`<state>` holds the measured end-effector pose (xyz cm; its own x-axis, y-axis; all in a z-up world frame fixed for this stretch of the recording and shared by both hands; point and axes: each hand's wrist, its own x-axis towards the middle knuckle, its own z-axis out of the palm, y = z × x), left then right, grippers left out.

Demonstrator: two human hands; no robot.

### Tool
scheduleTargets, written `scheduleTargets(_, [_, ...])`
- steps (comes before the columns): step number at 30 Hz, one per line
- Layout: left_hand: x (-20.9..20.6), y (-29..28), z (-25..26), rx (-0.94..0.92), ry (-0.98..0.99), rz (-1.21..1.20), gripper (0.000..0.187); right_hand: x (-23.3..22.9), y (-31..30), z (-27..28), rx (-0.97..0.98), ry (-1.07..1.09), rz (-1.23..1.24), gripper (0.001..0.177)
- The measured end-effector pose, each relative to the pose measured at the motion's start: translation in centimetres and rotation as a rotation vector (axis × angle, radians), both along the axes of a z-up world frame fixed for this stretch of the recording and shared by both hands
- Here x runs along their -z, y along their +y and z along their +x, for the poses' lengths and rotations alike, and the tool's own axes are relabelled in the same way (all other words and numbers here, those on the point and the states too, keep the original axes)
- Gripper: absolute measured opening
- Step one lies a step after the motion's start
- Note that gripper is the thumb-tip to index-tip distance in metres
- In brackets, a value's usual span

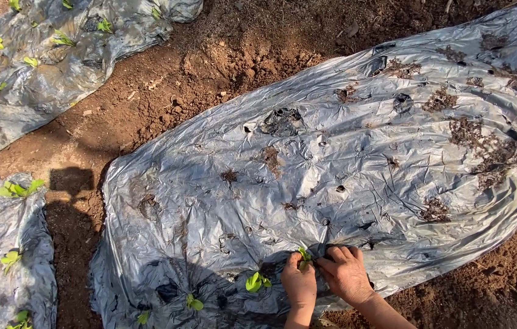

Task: Planting small green seedlings into pre-cut holes in plastic mulch covering garden beds.

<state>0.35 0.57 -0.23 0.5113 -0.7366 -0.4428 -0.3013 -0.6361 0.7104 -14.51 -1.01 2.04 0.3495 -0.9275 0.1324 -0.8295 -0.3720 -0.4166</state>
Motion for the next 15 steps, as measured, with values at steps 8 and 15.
scheduleTargets(8, [0.3,0.4,-0.5,0.044,-0.111,-0.081,0.019,-1.0,0.6,-1.0,-0.038,-0.075,-0.028,0.031])
scheduleTargets(15, [-0.9,0.6,-0.5,0.154,-0.107,-0.154,0.025,1.0,2.1,-0.3,-0.119,0.242,-0.010,0.054])
